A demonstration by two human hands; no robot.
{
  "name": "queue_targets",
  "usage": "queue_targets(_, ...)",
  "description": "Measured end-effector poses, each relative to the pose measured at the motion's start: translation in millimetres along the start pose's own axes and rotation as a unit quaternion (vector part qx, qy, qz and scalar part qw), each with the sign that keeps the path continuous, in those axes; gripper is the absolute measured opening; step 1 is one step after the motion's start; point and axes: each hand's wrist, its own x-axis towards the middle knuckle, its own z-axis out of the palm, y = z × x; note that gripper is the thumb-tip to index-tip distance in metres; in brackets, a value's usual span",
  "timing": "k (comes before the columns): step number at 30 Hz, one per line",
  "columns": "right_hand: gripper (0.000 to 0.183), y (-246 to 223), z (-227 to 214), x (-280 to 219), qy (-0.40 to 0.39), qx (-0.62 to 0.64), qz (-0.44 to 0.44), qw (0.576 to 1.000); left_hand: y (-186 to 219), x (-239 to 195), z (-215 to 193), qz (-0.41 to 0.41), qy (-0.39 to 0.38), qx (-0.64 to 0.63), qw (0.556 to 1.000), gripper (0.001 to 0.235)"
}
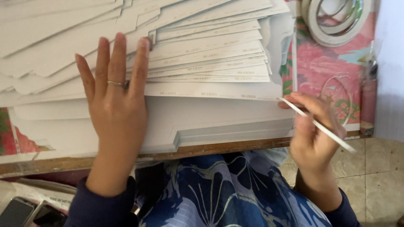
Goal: The person applies adhesive tape to the edges of a stack of white paper sheets on a table. They repeatedly pull tape from a roll and press it onto the paper, then lift and adjust the stack to align the sheets.
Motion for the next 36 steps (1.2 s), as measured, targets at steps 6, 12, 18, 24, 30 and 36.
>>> queue_targets(6, 0.029, -2.0, -6.3, -4.3, 0.024, -0.082, -0.024, 0.996, 95.3, -4.7, 7.8, 0.105, -0.06, -0.338, 0.933, 0.048)
queue_targets(12, 0.017, 6.9, -7.7, -22.6, 0.028, -0.198, -0.067, 0.978, 142.4, 0.5, 10.5, 0.131, -0.054, -0.157, 0.977, 0.079)
queue_targets(18, 0.024, -18.8, -4.7, -21.8, -0.11, 0.079, -0.186, 0.973, 115.0, -9.1, 12.7, 0.111, 0.009, -0.346, 0.932, 0.028)
queue_targets(24, 0.02, -66.1, 53.7, 6.8, -0.149, 0.081, 0.023, 0.985, 30.1, -57.2, -26.5, -0.016, 0.007, -0.319, 0.947, 0.03)
queue_targets(30, 0.019, -76.2, 73.6, 10.7, -0.136, 0.062, -0.021, 0.989, 12.5, -70.6, -25.3, 0.078, 0.032, -0.296, 0.951, 0.023)
queue_targets(36, 0.019, -68.8, 70.8, 7.8, -0.134, 0.048, -0.037, 0.989, 21.5, -63.6, -22.2, 0.104, 0.017, -0.242, 0.965, 0.025)
